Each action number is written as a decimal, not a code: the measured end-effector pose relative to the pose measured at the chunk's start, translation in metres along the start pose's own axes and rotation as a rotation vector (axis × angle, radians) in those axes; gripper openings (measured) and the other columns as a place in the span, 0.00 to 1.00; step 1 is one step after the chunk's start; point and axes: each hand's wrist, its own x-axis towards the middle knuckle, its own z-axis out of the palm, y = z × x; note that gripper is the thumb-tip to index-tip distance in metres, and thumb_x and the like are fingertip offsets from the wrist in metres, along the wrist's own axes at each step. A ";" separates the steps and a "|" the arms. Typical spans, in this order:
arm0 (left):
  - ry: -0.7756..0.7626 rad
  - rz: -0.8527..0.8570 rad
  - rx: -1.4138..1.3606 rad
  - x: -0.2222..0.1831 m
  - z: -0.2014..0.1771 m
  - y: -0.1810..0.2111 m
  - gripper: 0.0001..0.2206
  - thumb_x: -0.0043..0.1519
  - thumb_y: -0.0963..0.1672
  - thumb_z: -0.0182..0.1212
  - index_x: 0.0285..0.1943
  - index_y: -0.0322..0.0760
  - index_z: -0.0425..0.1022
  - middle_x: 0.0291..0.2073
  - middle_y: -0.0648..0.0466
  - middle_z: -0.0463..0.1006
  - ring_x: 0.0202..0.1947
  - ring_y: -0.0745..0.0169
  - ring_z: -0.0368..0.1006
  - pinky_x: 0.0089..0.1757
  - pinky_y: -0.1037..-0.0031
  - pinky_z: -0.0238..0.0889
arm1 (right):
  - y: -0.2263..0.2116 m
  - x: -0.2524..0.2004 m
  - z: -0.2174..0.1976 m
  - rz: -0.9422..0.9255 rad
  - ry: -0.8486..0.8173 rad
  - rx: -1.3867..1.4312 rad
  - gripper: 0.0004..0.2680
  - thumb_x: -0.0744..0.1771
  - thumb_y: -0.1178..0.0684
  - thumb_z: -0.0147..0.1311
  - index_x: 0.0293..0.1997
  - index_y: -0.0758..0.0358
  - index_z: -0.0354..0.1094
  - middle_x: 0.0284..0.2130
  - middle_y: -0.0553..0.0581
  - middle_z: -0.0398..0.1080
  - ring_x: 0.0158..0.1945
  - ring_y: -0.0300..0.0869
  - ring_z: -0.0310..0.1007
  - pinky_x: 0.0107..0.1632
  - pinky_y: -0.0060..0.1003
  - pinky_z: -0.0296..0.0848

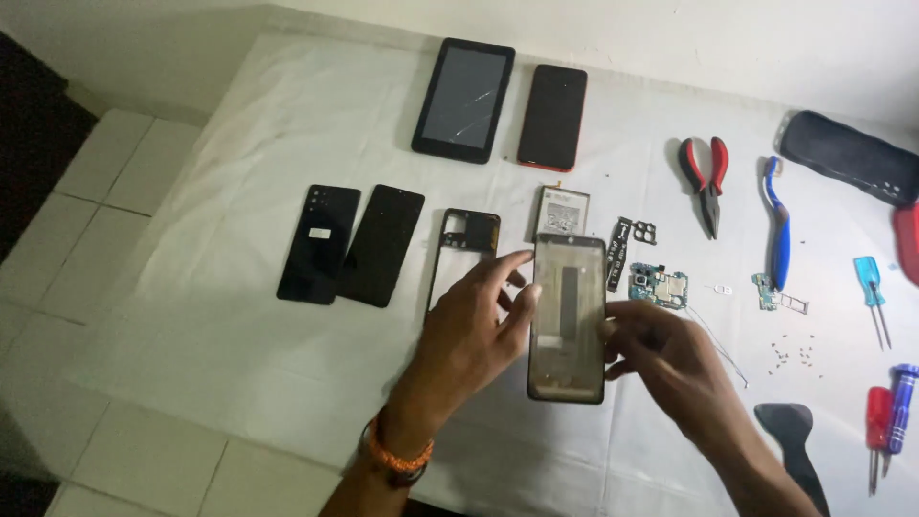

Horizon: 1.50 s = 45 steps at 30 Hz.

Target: Cleaning and inspecting internal phone components such as the motherboard and frame using a toothbrush on a repair bench.

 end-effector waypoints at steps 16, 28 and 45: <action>0.182 0.076 0.597 -0.044 0.026 -0.068 0.14 0.59 0.46 0.69 0.53 0.43 0.79 0.46 0.55 0.71 0.47 0.49 0.68 0.43 0.60 0.66 | 0.043 -0.041 0.026 0.294 -0.001 -0.546 0.09 0.65 0.48 0.59 0.47 0.43 0.83 0.21 0.47 0.86 0.28 0.29 0.86 0.47 0.20 0.80; 0.098 0.462 0.746 0.038 0.039 -0.089 0.06 0.62 0.45 0.64 0.46 0.49 0.82 0.37 0.59 0.75 0.44 0.53 0.73 0.39 0.62 0.68 | 0.014 0.049 -0.004 -0.647 0.207 -0.880 0.06 0.67 0.53 0.59 0.46 0.56 0.80 0.32 0.56 0.79 0.37 0.47 0.80 0.39 0.43 0.79; 0.044 0.586 0.948 0.069 0.047 -0.089 0.03 0.64 0.42 0.54 0.37 0.44 0.69 0.32 0.56 0.69 0.43 0.50 0.68 0.40 0.61 0.59 | 0.060 0.123 0.005 -0.836 0.119 -1.018 0.04 0.65 0.55 0.62 0.38 0.64 0.75 0.29 0.59 0.72 0.34 0.47 0.75 0.33 0.38 0.75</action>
